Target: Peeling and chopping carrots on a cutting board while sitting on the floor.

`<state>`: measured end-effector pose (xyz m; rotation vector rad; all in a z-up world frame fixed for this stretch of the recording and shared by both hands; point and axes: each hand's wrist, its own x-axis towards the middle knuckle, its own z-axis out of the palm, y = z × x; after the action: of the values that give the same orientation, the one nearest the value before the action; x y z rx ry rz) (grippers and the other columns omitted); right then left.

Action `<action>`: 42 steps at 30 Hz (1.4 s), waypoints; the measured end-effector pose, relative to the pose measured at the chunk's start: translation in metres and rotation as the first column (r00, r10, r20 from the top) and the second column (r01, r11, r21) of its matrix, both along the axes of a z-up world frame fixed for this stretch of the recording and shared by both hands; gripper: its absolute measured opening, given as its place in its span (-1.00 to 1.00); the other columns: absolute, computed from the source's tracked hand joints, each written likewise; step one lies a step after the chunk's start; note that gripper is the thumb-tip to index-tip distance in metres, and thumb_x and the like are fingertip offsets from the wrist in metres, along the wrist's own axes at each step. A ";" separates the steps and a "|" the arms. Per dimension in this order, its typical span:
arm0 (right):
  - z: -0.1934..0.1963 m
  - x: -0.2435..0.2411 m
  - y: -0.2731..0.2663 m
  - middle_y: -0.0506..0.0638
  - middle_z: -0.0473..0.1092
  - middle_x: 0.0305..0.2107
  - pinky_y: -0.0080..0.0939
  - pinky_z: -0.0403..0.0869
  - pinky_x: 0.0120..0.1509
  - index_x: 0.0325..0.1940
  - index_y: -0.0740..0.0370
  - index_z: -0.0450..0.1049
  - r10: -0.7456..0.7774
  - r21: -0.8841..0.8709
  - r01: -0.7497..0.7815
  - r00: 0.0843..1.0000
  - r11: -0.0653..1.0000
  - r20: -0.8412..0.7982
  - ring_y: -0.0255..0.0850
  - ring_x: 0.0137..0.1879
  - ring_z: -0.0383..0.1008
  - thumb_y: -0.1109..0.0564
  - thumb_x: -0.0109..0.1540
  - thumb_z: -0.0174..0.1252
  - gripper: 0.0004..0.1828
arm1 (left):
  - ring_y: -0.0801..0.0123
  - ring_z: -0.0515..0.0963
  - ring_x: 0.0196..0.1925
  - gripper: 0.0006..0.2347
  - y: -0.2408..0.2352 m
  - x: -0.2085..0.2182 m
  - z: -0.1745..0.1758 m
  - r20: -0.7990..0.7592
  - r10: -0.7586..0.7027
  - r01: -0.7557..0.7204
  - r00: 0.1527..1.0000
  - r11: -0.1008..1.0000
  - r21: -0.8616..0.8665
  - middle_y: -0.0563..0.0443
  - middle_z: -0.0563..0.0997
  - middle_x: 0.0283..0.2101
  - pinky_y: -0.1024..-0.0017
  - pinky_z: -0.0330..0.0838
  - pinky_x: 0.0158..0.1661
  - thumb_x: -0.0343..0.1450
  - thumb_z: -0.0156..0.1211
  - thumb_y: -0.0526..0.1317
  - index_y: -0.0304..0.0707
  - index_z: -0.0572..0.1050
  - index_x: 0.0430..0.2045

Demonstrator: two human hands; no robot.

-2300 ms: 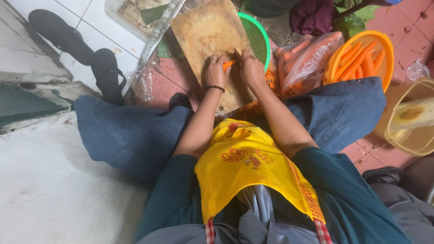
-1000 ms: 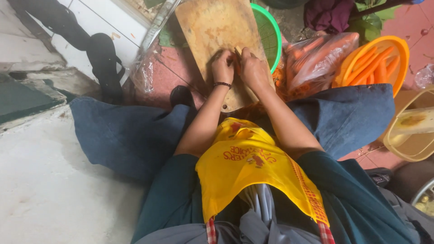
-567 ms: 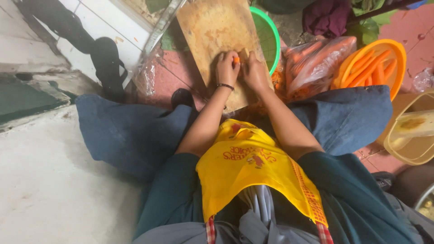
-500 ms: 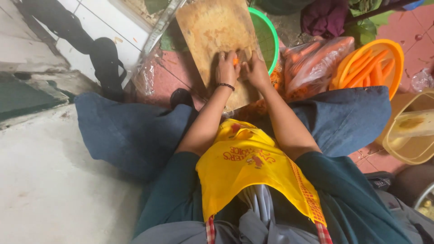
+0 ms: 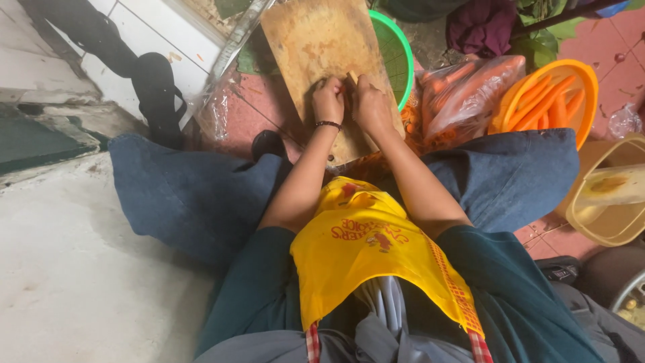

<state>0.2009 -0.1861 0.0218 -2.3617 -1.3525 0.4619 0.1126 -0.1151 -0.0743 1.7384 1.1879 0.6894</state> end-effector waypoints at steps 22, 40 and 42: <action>0.000 0.048 -0.037 0.41 0.46 -0.41 0.27 0.47 -0.23 0.02 0.35 0.27 -0.143 0.256 0.145 0.989 0.956 -0.029 0.38 -0.26 0.51 0.18 0.32 0.21 -0.70 | -0.10 0.56 -0.13 -0.65 -0.010 0.000 0.017 -0.019 -0.080 0.082 0.997 0.988 0.129 -0.23 0.43 -0.08 0.16 0.48 -0.12 0.20 0.40 -0.37 -0.14 0.53 -0.16; 0.015 0.028 -0.035 0.38 0.48 -0.41 0.33 0.45 -0.16 -0.16 0.24 0.33 -0.042 -0.080 0.043 0.999 0.996 0.021 0.36 -0.22 0.51 0.02 0.33 0.14 -0.76 | 0.03 0.51 -0.06 -0.91 -0.007 -0.010 0.039 -0.202 -0.108 0.146 0.973 0.972 0.186 -0.09 0.40 -0.10 0.15 0.46 -0.17 0.28 0.36 -0.32 -0.12 0.54 -0.49; 0.010 0.030 -0.035 0.37 0.49 -0.40 0.33 0.45 -0.15 -0.14 0.23 0.33 -0.038 -0.111 0.043 0.998 0.993 0.055 0.35 -0.22 0.52 0.08 0.29 0.12 -0.80 | 0.01 0.48 -0.02 -0.90 -0.008 -0.008 0.040 -0.252 -0.093 0.155 0.963 0.959 0.238 -0.09 0.40 -0.10 0.13 0.46 -0.15 0.27 0.37 -0.31 -0.15 0.55 -0.47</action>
<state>0.2304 -0.2212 0.0314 -2.5035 -1.3311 0.4785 0.1049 -0.1234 -0.0346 2.1434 1.1752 0.5891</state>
